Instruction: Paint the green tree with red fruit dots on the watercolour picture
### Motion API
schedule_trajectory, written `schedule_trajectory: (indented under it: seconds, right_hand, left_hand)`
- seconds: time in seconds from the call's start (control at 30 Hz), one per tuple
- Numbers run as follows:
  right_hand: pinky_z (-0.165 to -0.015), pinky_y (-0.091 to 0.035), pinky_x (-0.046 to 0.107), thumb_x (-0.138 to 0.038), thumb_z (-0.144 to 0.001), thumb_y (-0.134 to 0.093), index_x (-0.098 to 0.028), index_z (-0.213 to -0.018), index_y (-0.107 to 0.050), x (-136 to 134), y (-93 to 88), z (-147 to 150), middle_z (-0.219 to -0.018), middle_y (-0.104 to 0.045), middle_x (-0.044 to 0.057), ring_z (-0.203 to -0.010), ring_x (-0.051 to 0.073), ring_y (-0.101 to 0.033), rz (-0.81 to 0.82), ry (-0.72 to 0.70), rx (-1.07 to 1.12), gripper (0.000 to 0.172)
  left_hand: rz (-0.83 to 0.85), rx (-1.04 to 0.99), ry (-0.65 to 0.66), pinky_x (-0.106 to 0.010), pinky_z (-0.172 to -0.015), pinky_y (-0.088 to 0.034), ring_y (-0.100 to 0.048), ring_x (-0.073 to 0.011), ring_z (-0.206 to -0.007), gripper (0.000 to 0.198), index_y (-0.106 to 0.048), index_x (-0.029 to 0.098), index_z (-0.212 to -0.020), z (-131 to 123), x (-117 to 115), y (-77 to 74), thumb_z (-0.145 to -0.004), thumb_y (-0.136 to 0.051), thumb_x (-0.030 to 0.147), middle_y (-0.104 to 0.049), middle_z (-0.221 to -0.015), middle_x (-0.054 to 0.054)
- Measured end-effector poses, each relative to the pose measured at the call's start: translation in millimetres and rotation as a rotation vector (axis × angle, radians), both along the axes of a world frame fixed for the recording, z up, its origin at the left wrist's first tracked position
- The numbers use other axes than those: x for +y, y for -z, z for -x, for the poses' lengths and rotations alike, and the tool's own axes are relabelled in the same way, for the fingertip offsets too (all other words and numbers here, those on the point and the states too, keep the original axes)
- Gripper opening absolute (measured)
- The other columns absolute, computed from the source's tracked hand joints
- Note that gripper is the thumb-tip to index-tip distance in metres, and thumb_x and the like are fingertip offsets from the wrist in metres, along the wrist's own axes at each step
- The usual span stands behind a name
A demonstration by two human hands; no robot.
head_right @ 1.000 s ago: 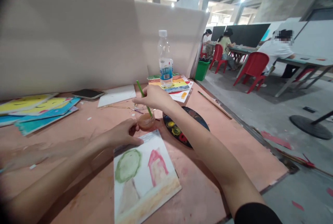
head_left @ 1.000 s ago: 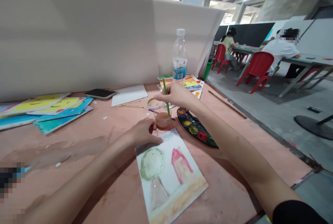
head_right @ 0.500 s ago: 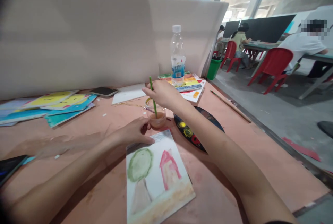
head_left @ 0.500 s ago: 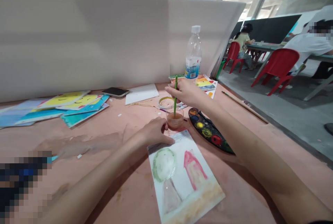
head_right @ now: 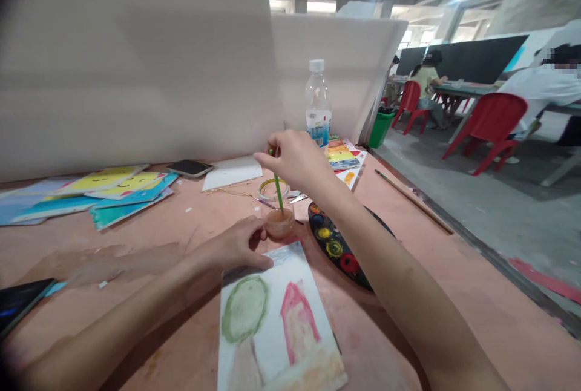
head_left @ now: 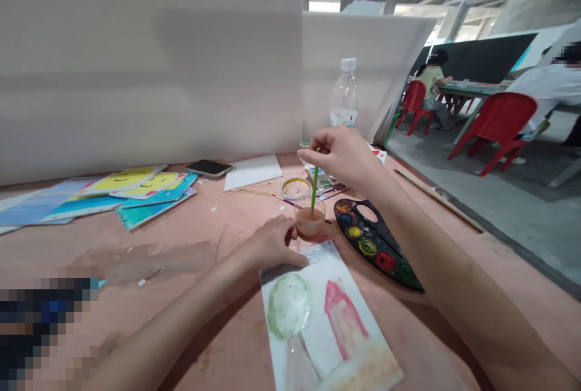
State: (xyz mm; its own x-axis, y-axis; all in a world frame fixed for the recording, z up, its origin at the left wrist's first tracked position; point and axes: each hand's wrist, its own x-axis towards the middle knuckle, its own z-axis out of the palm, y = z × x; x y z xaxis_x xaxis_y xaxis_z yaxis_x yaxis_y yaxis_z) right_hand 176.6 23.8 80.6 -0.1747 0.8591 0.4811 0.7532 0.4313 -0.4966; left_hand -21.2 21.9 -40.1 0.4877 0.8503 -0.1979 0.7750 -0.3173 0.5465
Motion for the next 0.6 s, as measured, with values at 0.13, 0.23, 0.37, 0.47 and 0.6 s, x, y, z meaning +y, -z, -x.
schedule_trajectory:
  seconds: [0.13, 0.23, 0.37, 0.47, 0.6]
  right_hand:
    - [-0.058, -0.030, 0.027, -0.027, -0.084, -0.068, -0.016, -0.066, -0.061, 2.8, 0.2, -3.0, -0.058, -0.054, -0.003, -0.055, 0.010, -0.046, -0.033, -0.036, 0.071, 0.023]
    - [-0.059, -0.032, 0.026, -0.025, -0.081, -0.070, -0.016, -0.065, -0.061, 3.7, 0.2, -2.6, -0.058, -0.056, -0.002, -0.057, 0.011, -0.049, -0.036, -0.033, 0.052, 0.020]
    - [-0.057, -0.031, 0.026, -0.024, -0.079, -0.070, -0.017, -0.066, -0.062, 3.1, 0.1, -1.3, -0.060, -0.057, -0.002, -0.059, 0.012, -0.050, -0.001, -0.012, 0.024, 0.017]
    - [-0.058, -0.032, 0.026, -0.022, -0.079, -0.069, -0.017, -0.066, -0.063, 2.5, 0.3, -1.0, -0.060, -0.058, -0.002, -0.060, 0.011, -0.050, 0.010, -0.020, 0.022, 0.015]
    - [-0.059, -0.032, 0.026, -0.021, -0.079, -0.070, -0.017, -0.066, -0.063, 1.4, -1.2, -1.4, -0.059, -0.058, -0.002, -0.058, 0.011, -0.050, 0.015, -0.025, 0.033, 0.015]
  left_hand:
    - [0.000, -0.007, -0.004, -0.029, -0.063, -0.032, -0.049, -0.0205, -0.076, 0.050, -0.054, 0.021, -0.082, -0.1, -0.2, -0.3, -0.051, -0.080, 0.050, -0.054, -0.081, -0.001]
    - [0.002, -0.009, -0.003, -0.029, -0.062, -0.032, -0.049, -0.0201, -0.075, 0.050, -0.055, 0.020, -0.082, 0.0, -0.4, -1.0, -0.051, -0.080, 0.050, -0.055, -0.082, -0.001]
    - [-0.001, -0.022, 0.000, -0.029, -0.062, -0.033, -0.048, -0.0192, -0.074, 0.049, -0.057, 0.020, -0.083, 0.3, -0.1, -1.2, -0.051, -0.079, 0.050, -0.055, -0.082, -0.001]
    - [-0.002, -0.030, 0.005, -0.029, -0.063, -0.033, -0.048, -0.0186, -0.074, 0.049, -0.060, 0.020, -0.085, 0.2, -0.2, -1.1, -0.051, -0.080, 0.049, -0.054, -0.081, -0.001]
    - [-0.006, -0.029, 0.003, -0.029, -0.063, -0.033, -0.047, -0.0185, -0.073, 0.048, -0.059, 0.020, -0.084, -0.4, -1.0, -1.6, -0.052, -0.079, 0.049, -0.053, -0.080, -0.001]
